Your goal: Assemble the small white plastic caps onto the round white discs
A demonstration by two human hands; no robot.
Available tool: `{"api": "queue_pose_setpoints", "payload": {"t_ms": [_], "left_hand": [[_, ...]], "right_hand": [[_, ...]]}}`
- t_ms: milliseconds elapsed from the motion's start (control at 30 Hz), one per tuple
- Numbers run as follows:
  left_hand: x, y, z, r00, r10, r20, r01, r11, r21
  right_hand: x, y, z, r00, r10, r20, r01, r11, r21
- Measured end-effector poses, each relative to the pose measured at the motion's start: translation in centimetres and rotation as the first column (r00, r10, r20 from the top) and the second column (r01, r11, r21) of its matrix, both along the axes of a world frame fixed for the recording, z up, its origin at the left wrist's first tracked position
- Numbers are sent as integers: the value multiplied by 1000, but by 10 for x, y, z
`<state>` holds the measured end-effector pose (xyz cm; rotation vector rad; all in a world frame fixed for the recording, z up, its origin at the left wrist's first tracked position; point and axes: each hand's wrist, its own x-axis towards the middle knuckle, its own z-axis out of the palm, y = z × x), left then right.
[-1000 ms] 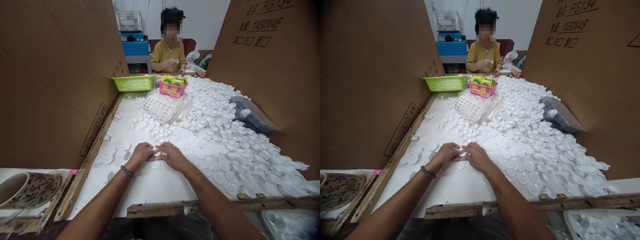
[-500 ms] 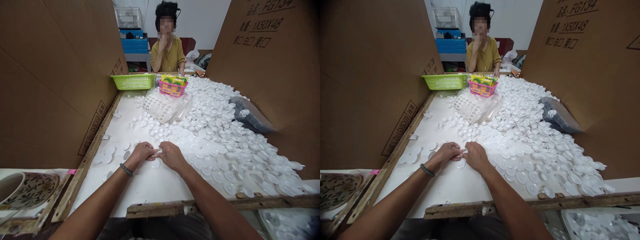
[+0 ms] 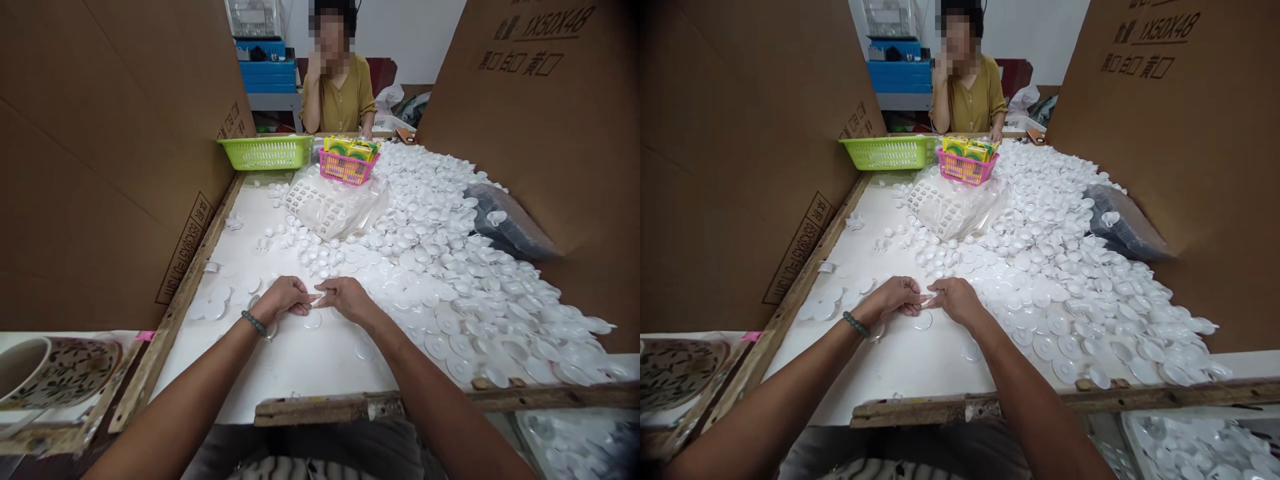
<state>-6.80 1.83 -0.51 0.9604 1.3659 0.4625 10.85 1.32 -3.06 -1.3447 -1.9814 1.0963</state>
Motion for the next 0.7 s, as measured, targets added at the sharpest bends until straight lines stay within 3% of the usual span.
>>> {"api": "queue_pose_setpoints", "payload": {"t_ms": [133,267,333,400,500,567,633,700], "left_hand": [[4,-8,-1,1000,-1,-26,4,993,115],[-1,-21,9,979,23,-204,39,955,293],[-10,-28,19,904,61,-423,115,918,379],[-18,-35,28,767,130,-628,226,862,454],[-21,-49,34,622,231,-749,358,766,534],[-15,-61,31,625,184,-759,460,699,547],[-6,-70,25,630,63,-774,569,642,515],[4,-76,21,593,-18,-805,642,614,459]], "right_hand": [[1,-4,3,999,8,52,-10,999,44],[3,-7,8,993,-61,99,28,952,304],[2,-3,10,980,-141,137,67,895,441],[1,1,10,955,-192,228,47,852,521],[-1,7,8,911,-208,357,-21,840,542],[-1,7,6,894,-206,398,-46,842,537],[-1,6,6,885,-206,418,-56,844,533],[-1,4,6,886,-206,415,-50,848,528]]}}
